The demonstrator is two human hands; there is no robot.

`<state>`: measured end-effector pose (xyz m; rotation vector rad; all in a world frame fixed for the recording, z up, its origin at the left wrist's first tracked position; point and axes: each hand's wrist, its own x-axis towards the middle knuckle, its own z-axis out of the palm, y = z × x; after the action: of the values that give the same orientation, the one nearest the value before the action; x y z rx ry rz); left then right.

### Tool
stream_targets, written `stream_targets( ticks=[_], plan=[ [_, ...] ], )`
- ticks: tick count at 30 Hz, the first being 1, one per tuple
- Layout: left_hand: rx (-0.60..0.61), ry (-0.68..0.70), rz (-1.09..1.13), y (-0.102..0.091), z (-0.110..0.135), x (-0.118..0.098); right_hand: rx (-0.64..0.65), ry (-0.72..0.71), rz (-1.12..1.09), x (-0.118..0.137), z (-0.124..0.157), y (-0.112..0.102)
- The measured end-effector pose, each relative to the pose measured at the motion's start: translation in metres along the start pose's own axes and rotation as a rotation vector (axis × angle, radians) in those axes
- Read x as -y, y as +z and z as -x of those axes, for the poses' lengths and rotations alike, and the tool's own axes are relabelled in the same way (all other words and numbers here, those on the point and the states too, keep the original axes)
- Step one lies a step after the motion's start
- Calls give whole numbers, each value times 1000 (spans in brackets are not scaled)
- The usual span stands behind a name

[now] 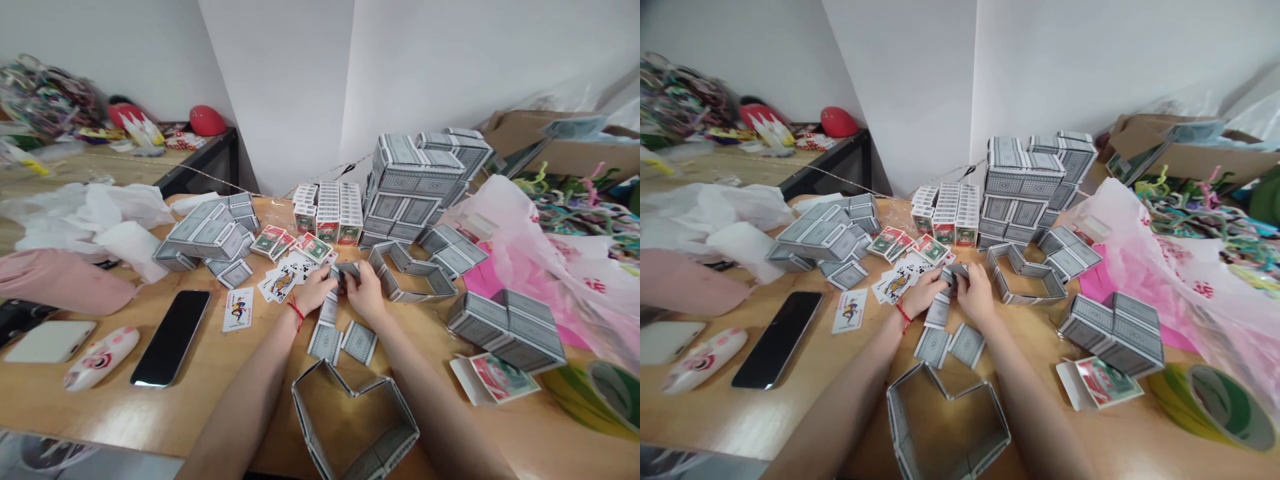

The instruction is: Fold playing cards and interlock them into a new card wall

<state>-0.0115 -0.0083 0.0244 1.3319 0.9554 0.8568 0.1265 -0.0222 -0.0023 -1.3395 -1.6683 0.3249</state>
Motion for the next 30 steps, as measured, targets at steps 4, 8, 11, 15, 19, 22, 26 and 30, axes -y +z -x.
stream_targets(
  ticks=[4,8,11,15,19,22,26,30],
  plan=[
    [-10,-15,-24,-1,0,-1,17,7,17,-2,0,2],
    [-21,-13,-9,-1,1,-4,36,19,17,-2,1,4],
    [-53,-2,55,0,0,-5,62,66,-34,2,1,7],
    [-35,37,242,-1,2,-4,-28,150,-82,5,0,7],
    [52,28,427,-4,3,-3,-126,171,-100,3,-1,1],
    [72,-11,506,-5,2,0,-116,162,-92,1,0,-2],
    [7,-46,527,-4,0,4,-41,124,-118,-3,-1,-2],
    [9,-87,527,-5,0,7,-20,104,-136,-6,-2,-2]
  ],
)
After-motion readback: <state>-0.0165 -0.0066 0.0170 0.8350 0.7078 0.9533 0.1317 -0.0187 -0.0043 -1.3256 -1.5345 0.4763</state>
